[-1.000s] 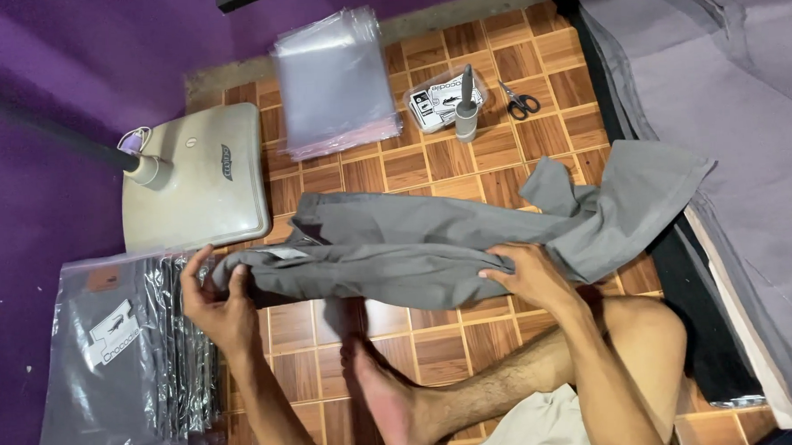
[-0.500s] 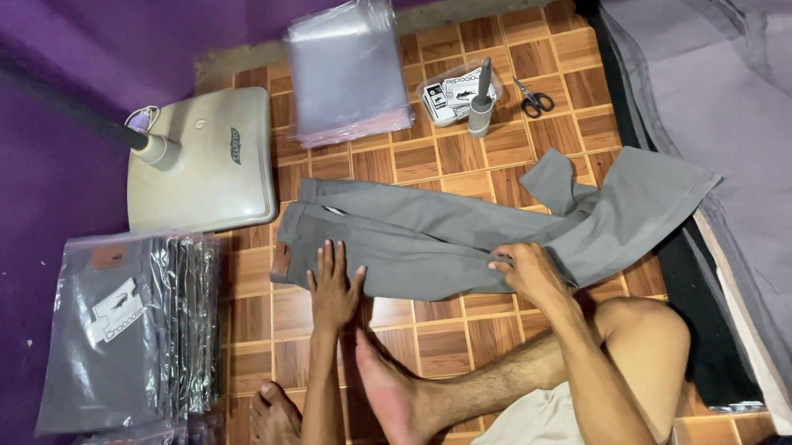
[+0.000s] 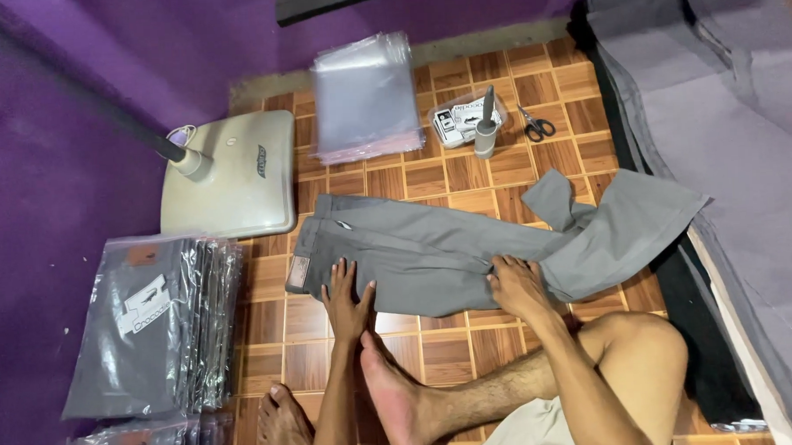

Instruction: Organizing packaged shirts and then folding, trimming loose threads, and lint rolling a pair of pants.

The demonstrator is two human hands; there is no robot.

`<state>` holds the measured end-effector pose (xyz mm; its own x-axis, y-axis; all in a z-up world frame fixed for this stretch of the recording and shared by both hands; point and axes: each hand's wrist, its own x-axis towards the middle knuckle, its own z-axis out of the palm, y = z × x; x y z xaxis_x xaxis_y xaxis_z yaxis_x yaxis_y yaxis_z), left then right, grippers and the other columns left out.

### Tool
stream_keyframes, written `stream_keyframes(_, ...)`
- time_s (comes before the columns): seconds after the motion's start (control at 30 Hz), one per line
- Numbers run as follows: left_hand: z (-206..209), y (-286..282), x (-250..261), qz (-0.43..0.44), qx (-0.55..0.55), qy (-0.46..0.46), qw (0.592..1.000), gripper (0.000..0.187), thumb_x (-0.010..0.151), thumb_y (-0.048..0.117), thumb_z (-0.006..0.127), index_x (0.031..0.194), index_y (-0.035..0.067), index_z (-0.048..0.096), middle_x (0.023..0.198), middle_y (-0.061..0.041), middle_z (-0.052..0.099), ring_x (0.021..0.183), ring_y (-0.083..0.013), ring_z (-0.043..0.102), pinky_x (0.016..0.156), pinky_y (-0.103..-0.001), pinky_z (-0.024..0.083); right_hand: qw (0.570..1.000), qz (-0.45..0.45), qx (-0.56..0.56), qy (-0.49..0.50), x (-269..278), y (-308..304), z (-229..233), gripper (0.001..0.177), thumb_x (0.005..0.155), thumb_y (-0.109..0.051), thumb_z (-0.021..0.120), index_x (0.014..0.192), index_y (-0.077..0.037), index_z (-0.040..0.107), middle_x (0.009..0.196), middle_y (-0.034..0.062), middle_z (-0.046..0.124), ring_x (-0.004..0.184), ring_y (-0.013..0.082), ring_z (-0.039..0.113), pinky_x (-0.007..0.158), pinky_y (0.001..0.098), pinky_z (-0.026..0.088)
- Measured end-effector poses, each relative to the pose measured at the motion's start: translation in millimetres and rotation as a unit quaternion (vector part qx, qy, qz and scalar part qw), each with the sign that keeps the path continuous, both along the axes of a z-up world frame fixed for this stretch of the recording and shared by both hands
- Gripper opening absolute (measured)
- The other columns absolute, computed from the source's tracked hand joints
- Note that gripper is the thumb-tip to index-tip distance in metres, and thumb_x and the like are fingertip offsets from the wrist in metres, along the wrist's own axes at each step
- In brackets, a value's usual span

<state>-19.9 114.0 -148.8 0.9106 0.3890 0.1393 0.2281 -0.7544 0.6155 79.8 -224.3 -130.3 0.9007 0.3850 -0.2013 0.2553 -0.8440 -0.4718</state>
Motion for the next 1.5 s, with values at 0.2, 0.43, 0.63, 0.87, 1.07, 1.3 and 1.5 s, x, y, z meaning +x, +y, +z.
stream_keyframes(0.2,-3.3,-0.5,-0.3,0.013,-0.009,-0.032,0.999,0.062,0.093,0.051,0.068,0.146,0.021,0.055,0.162,-0.006,0.041,0.153,-0.0237,0.030,0.123,-0.060,0.010,1.000,0.005,-0.002,-0.028,-1.8,-1.0,-10.4,0.047,0.102,-0.031,0.050,0.139,-0.003,0.057,0.128,0.0188,0.067,0.126,0.0338,0.061,0.111,0.0536,0.034)
stream_keyframes(0.43,-6.5,1.1,0.6,0.016,-0.020,-0.036,0.999,0.061,0.093,0.050,0.070,0.146,0.022,0.056,0.160,-0.005,0.043,0.152,-0.0230,0.031,0.123,-0.058,0.010,1.000,0.000,0.005,-0.010,1.5,-0.8,-11.2,0.046,0.101,-0.031,0.051,0.137,-0.004,0.057,0.126,0.0191,0.066,0.126,0.0359,0.061,0.110,0.0557,0.033)
stream_keyframes(0.63,-6.4,0.9,-0.6,0.020,-0.021,-0.032,0.999,0.060,0.092,0.048,0.070,0.145,0.022,0.057,0.161,-0.004,0.043,0.152,-0.0227,0.031,0.123,-0.057,0.010,1.000,-0.013,0.005,-0.014,2.4,2.1,-16.6,0.043,0.098,-0.032,0.053,0.132,-0.007,0.059,0.122,0.0166,0.068,0.123,0.0348,0.062,0.109,0.0563,0.034)
stream_keyframes(0.87,-4.0,0.5,-0.2,0.016,-0.025,-0.028,0.999,0.059,0.093,0.047,0.070,0.145,0.021,0.056,0.161,-0.005,0.042,0.152,-0.0237,0.031,0.123,-0.057,0.010,1.000,-0.009,-0.004,-0.012,3.9,1.4,-15.0,0.041,0.099,-0.031,0.052,0.133,-0.008,0.059,0.123,0.0166,0.069,0.123,0.0345,0.063,0.109,0.0544,0.034)
stream_keyframes(1.07,-6.2,1.3,-0.8,0.015,-0.022,-0.026,0.999,0.060,0.094,0.048,0.069,0.146,0.021,0.055,0.161,-0.005,0.042,0.152,-0.0237,0.030,0.123,-0.057,0.009,1.000,-0.019,-0.011,-0.013,3.4,2.3,-19.9,0.043,0.098,-0.031,0.054,0.134,-0.008,0.059,0.121,0.0146,0.070,0.121,0.0317,0.065,0.109,0.0538,0.035)
stream_keyframes(1.3,-5.7,1.1,-0.2,0.016,-0.023,-0.030,0.999,0.060,0.094,0.047,0.069,0.146,0.021,0.055,0.161,-0.005,0.042,0.152,-0.0238,0.031,0.123,-0.057,0.010,1.000,-0.007,-0.009,-0.004,6.2,0.7,-22.2,0.044,0.099,-0.031,0.052,0.135,-0.007,0.057,0.123,0.0165,0.068,0.123,0.0333,0.063,0.111,0.0551,0.032)
stream_keyframes(1.5,-3.7,0.4,-0.5,0.018,-0.029,-0.032,0.999,0.060,0.094,0.049,0.068,0.146,0.021,0.055,0.161,-0.005,0.042,0.152,-0.0242,0.031,0.124,-0.057,0.009,1.000,-0.022,0.002,-0.005,5.6,2.7,-21.7,0.042,0.098,-0.030,0.052,0.133,-0.008,0.058,0.120,0.0147,0.070,0.120,0.0322,0.064,0.110,0.0552,0.032)
